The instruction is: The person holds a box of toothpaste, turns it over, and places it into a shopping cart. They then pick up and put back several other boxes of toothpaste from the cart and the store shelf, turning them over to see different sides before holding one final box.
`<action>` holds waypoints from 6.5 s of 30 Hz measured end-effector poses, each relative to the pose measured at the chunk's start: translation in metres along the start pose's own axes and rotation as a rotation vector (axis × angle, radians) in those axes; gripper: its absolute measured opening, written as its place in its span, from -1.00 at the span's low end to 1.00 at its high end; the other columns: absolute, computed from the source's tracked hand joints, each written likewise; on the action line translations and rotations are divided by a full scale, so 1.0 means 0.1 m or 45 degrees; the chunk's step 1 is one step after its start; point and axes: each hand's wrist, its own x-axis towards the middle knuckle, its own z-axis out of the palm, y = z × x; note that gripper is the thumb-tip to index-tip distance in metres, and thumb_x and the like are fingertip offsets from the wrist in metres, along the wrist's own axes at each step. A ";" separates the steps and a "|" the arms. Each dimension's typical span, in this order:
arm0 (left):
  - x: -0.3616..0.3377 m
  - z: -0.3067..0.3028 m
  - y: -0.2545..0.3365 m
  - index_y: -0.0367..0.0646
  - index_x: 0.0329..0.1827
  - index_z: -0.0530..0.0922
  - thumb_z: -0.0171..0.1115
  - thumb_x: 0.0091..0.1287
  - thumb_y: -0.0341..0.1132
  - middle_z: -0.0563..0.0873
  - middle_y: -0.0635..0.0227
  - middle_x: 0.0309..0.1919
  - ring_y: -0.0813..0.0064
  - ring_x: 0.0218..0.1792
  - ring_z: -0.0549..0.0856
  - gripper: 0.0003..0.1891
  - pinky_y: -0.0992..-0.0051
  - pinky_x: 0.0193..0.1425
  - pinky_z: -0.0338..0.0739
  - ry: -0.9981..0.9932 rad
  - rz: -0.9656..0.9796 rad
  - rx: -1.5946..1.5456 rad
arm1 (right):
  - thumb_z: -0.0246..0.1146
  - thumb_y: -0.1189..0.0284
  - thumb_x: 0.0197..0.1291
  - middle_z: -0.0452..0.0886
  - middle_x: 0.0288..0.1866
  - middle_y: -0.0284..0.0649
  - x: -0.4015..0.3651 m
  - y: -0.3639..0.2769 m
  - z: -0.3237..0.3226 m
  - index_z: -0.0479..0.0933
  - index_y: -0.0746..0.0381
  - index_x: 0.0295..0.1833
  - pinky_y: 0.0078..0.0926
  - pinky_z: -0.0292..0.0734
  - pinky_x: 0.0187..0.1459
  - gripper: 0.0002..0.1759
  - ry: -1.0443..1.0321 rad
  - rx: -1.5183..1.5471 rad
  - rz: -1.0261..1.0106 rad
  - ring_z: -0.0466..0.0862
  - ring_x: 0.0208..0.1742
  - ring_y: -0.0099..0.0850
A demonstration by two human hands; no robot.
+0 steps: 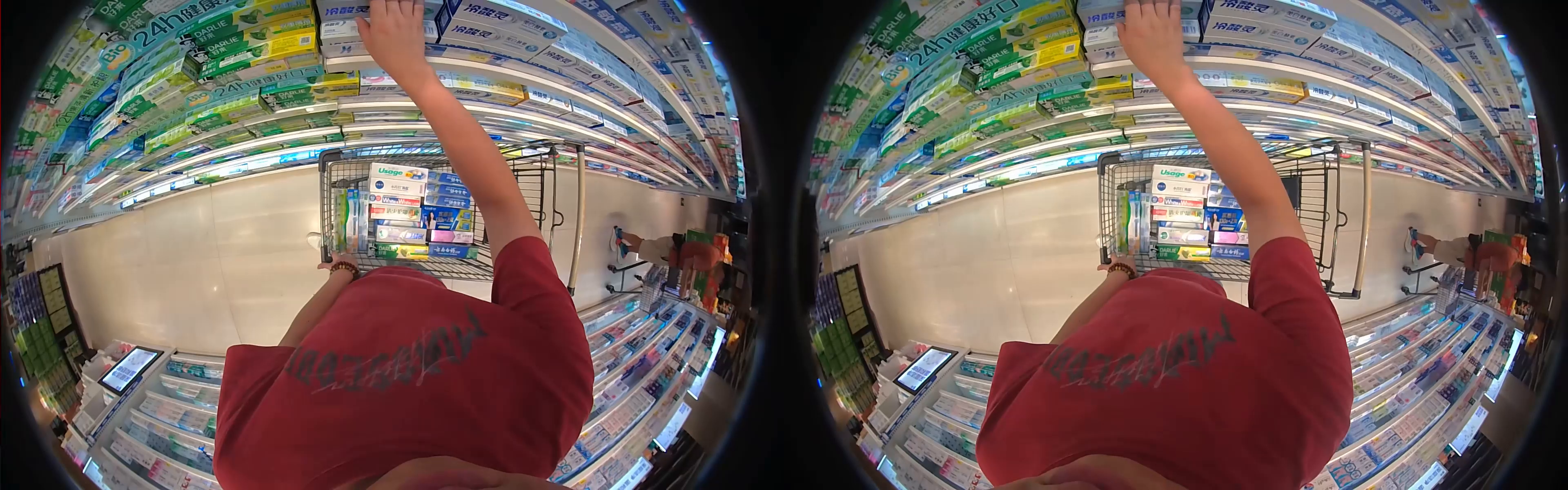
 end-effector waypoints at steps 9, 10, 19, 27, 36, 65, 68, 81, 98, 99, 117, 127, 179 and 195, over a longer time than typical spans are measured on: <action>0.24 0.21 -0.01 0.14 0.54 0.32 0.34 0.18 0.31 0.43 0.37 0.48 0.26 0.53 0.27 -0.11 -0.19 0.47 0.24 0.111 -0.002 0.074 | 0.23 0.48 0.16 0.50 0.16 -0.01 -0.06 0.06 -0.11 0.51 0.20 0.15 0.13 0.20 0.46 -0.60 0.073 0.032 -0.291 0.46 0.28 -0.03; -0.05 0.04 0.00 0.13 0.53 0.34 0.30 0.23 0.28 0.44 0.38 0.48 0.26 0.52 0.27 -0.16 -0.25 0.45 0.23 0.165 -0.042 -0.046 | 0.25 0.46 0.14 0.50 0.13 -0.04 -0.12 0.02 -0.20 0.52 0.18 0.17 0.11 0.22 0.45 -0.57 0.172 0.022 -0.366 0.47 0.25 -0.06; -0.03 0.07 0.02 0.25 0.39 0.51 0.12 0.42 -0.07 0.45 0.45 0.45 0.18 0.51 0.25 -0.54 -0.60 0.29 0.14 0.096 -0.093 0.005 | 0.48 0.34 0.08 0.60 0.04 -0.23 -1.91 -0.32 -1.14 0.59 -0.07 0.29 -0.21 0.49 0.03 -0.41 -0.212 0.465 -0.123 0.59 0.02 -0.23; -0.24 -0.02 0.06 0.36 0.34 0.56 0.14 0.38 -0.24 0.42 0.47 0.48 0.23 0.48 0.31 -0.55 -0.59 0.30 0.14 0.247 -0.118 -0.043 | 0.42 0.23 0.19 0.63 0.14 -0.04 -5.27 0.15 -0.12 0.32 -0.05 0.53 -0.20 0.53 0.16 -0.21 -1.583 0.867 0.696 0.64 0.11 -0.05; -0.25 0.06 0.09 0.36 0.28 0.60 0.14 0.33 -0.28 0.51 0.52 0.40 0.25 0.41 0.36 -0.54 -0.57 0.29 0.16 0.360 -0.128 0.011 | 0.24 0.23 0.36 0.54 0.33 -0.04 -5.93 -0.28 -0.09 0.29 -0.01 0.52 -0.09 0.46 0.30 -0.36 -2.003 0.892 0.591 0.54 0.32 -0.04; -0.26 0.02 0.10 0.38 0.31 0.58 0.11 0.37 -0.24 0.54 0.52 0.36 0.25 0.42 0.37 -0.56 -0.58 0.27 0.18 0.328 -0.146 0.050 | 0.51 0.64 -0.09 0.45 0.31 0.01 -5.60 0.25 -0.46 -0.30 0.04 0.62 -0.33 0.70 0.00 0.33 -0.670 1.269 1.925 0.64 0.17 -0.20; -0.25 0.03 0.10 0.37 0.32 0.57 0.11 0.36 -0.23 0.53 0.50 0.37 0.23 0.42 0.36 -0.55 -0.59 0.27 0.18 0.337 -0.147 0.036 | 0.52 0.62 -0.08 0.49 0.23 -0.02 -5.72 0.19 -0.51 -0.11 0.12 0.53 -0.39 0.72 -0.10 0.17 -0.671 1.273 2.210 0.66 0.10 -0.27; -0.25 -0.02 0.14 0.34 0.36 0.54 0.10 0.37 -0.23 0.53 0.44 0.37 0.21 0.44 0.34 -0.53 -0.58 0.29 0.18 0.255 -0.154 0.069 | 0.66 0.19 -0.21 0.46 0.28 0.09 -6.26 -0.01 -0.65 0.36 0.14 0.33 -0.08 0.51 0.24 -0.05 -1.737 0.185 1.392 0.54 0.24 0.08; -0.23 0.05 0.20 0.32 0.38 0.52 0.11 0.41 -0.16 0.56 0.43 0.37 0.17 0.52 0.26 -0.55 -0.61 0.30 0.13 0.248 -0.152 0.063 | 0.51 0.26 -0.04 0.61 0.28 -0.07 -6.40 -0.02 -0.37 0.53 0.07 0.35 -0.10 0.40 0.39 -0.26 -1.874 0.559 0.776 0.54 0.35 -0.13; -0.25 0.03 0.21 0.33 0.38 0.52 0.11 0.41 -0.16 0.55 0.44 0.37 0.18 0.51 0.26 -0.55 -0.60 0.30 0.14 0.235 -0.155 0.065 | 0.51 0.27 -0.05 0.61 0.28 -0.07 -6.37 -0.03 -0.37 0.54 0.07 0.34 -0.14 0.41 0.38 -0.27 -1.872 0.600 0.837 0.55 0.34 -0.13; -0.17 0.14 0.23 0.38 0.39 0.50 0.08 0.40 -0.22 0.55 0.46 0.34 0.17 0.37 0.40 -0.52 -0.54 0.21 0.34 0.280 -0.122 0.229 | 0.31 0.34 0.21 0.70 0.02 0.06 -5.42 1.29 -1.90 0.60 0.28 0.17 -0.12 0.53 0.16 -0.57 -1.059 0.216 1.251 0.63 0.12 0.02; -0.17 0.18 0.26 0.49 0.40 0.49 0.04 0.40 -0.23 0.53 0.41 0.36 0.12 0.41 0.35 -0.49 -0.60 0.21 0.26 0.271 -0.156 0.220 | 0.34 0.16 0.27 0.61 0.15 -0.06 -4.87 2.02 -4.21 0.45 0.23 0.32 -0.06 0.54 0.07 -0.41 -0.424 -1.224 1.020 0.65 0.00 0.00; -0.46 0.47 1.47 0.16 0.59 0.17 -0.21 0.51 0.31 0.19 0.24 0.58 0.09 0.60 0.07 -0.30 -0.45 0.45 -0.02 0.788 -0.042 -0.050 | -0.08 -0.19 0.45 0.74 -0.34 -0.16 -5.84 3.45 -5.01 0.56 0.08 -0.05 -0.02 0.57 -0.28 -0.42 -0.742 -0.889 1.655 0.73 -0.28 -0.01; -1.92 -2.74 2.05 -0.24 -0.02 0.60 0.27 0.18 -0.52 0.72 0.22 -0.11 0.13 -0.02 0.67 -0.72 0.19 0.15 0.59 2.530 1.023 -0.019 | -0.11 -0.19 0.46 0.74 -0.25 -0.14 -5.88 3.57 -4.98 0.55 0.14 -0.10 0.01 0.56 -0.26 -0.38 -0.679 -0.994 1.689 0.72 -0.22 -0.01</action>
